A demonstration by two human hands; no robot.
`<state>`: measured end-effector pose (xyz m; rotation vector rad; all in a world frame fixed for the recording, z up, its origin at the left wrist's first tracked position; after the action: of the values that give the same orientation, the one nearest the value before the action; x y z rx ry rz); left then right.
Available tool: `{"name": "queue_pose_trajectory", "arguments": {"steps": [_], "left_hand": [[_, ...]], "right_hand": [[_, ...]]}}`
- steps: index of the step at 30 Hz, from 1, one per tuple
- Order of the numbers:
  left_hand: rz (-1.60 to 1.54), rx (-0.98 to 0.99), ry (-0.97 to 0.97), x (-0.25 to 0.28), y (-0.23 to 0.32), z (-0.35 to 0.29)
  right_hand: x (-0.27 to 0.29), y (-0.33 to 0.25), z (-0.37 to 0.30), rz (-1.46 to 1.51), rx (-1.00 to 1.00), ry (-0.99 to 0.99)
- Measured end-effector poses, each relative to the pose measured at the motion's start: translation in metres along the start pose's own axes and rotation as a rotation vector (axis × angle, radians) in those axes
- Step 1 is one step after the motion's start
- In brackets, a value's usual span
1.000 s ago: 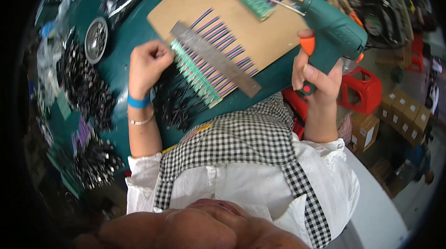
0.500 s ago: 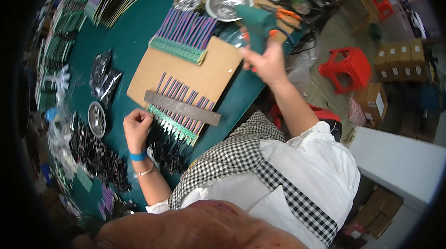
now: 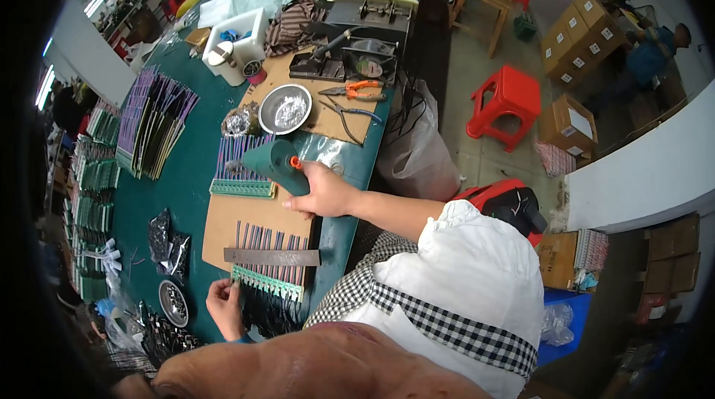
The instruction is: The person solders wires to a circuit board using a soldering iron, then assembles electronic components onto the circuit board.
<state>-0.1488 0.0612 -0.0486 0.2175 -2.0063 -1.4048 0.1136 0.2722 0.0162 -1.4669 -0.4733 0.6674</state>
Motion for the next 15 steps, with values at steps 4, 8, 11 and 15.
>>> {"name": "queue_pose_trajectory", "arguments": {"steps": [4,8,11,15], "left_hand": [[-0.05,0.037,0.121,0.034,-0.023,-0.035],[0.031,0.071,0.247,0.065,-0.051,-0.078],[0.289,-0.02,0.269,0.084,-0.064,-0.11],[0.673,-0.11,0.255,0.103,-0.075,-0.147]], "right_hand": [[-0.006,-0.003,-0.003,0.015,-0.009,-0.021],[-0.013,0.001,-0.004,0.036,-0.076,-0.076],[-0.008,0.005,-0.004,0.067,-0.02,-0.063],[-0.018,0.009,0.002,0.109,-0.02,-0.081]]}}
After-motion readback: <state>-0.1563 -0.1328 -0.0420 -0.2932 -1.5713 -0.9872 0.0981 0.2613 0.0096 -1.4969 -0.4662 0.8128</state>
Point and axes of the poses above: each hand's wrist, its own z-axis towards the middle knuckle, its own x-axis out of the back of the hand, y = z × x, the point moved 9 cm from there along z, towards the middle knuckle, and after that the axes turned 2 degrees about x, right-handed, at the moved point
